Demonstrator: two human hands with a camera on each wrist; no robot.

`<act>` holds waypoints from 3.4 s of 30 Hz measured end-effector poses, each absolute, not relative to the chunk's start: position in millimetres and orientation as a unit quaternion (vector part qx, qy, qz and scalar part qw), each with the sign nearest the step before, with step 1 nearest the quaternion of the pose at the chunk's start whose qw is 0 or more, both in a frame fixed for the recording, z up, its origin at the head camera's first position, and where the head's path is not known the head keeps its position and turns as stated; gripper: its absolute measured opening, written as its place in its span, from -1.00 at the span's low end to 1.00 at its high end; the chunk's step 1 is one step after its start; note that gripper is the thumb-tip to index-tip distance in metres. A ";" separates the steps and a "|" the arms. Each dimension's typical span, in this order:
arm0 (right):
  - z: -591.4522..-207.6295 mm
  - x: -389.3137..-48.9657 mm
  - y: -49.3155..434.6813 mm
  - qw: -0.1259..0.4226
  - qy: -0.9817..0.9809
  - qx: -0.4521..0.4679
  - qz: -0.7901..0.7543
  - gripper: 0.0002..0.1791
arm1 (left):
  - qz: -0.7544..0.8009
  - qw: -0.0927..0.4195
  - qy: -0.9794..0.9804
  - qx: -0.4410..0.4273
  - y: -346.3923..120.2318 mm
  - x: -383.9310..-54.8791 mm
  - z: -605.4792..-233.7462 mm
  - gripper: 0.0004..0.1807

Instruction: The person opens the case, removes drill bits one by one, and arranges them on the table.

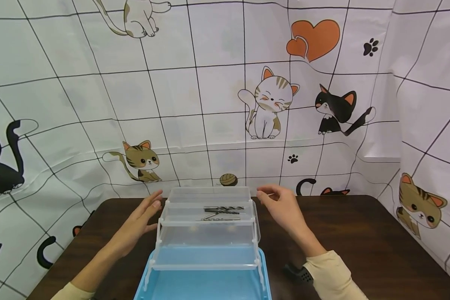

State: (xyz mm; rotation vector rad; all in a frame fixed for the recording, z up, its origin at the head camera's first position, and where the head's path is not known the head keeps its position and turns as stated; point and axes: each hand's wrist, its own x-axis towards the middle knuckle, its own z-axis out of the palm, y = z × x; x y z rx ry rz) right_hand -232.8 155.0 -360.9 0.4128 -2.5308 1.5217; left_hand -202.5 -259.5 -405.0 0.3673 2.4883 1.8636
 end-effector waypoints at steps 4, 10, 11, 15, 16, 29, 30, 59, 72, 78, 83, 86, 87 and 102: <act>-357.5 -224.9 143.1 0.125 -0.854 0.195 0.467 -0.70 | 0.565 -0.002 0.807 0.172 -254.7 -199.1 -405.7 -0.33; -355.8 -221.3 123.9 0.155 -0.850 0.312 0.395 -0.81 | 0.528 -0.015 0.827 0.193 -252.5 -195.1 -408.0 -0.21; -355.6 -221.0 121.3 0.159 -0.849 0.330 0.380 -0.82 | 0.525 -0.016 0.828 0.194 -252.5 -195.0 -408.9 -0.20; -354.0 -218.9 115.0 0.161 -0.857 0.367 0.323 -0.85 | 0.526 -0.017 0.827 0.199 -251.6 -196.7 -412.5 -0.17; -353.4 -218.4 114.2 0.159 -0.862 0.368 0.310 -0.85 | 0.528 -0.017 0.825 0.200 -251.3 -197.3 -413.2 -0.17; -338.5 -218.1 107.5 0.090 -0.900 0.354 0.240 -0.83 | 0.549 -0.014 0.809 0.208 -250.0 -199.4 -413.7 -0.17; -337.2 -218.4 106.7 0.082 -0.902 0.350 0.241 -0.83 | 0.549 -0.014 0.809 0.207 -249.9 -199.4 -413.7 -0.17; -341.8 -225.3 100.1 0.079 -0.898 0.358 0.243 -0.89 | 0.557 -0.008 0.808 0.191 -246.5 -199.0 -413.3 -0.13; -343.1 -231.9 103.6 0.062 -0.868 0.378 0.316 -0.94 | 0.557 -0.005 0.808 0.193 -248.9 -200.0 -414.4 -0.15; -347.0 -235.3 108.5 0.068 -0.857 0.383 0.338 -0.93 | 0.558 -0.005 0.807 0.195 -248.9 -199.9 -414.5 -0.17; -347.6 -237.3 114.9 0.066 -0.848 0.379 0.365 -0.93 | 0.556 -0.006 0.808 0.197 -248.7 -199.7 -413.8 -0.17; -345.6 -237.6 119.6 0.061 -0.845 0.368 0.382 -0.92 | 0.557 -0.005 0.807 0.197 -248.1 -199.8 -413.3 -0.17; -344.9 -237.8 121.4 0.061 -0.845 0.364 0.387 -0.92 | 0.557 -0.004 0.807 0.197 -247.9 -199.8 -413.1 -0.17; -348.6 -252.2 162.2 0.058 -0.853 0.322 0.407 -0.92 | 0.552 0.004 0.814 0.180 -249.3 -197.8 -413.1 -0.18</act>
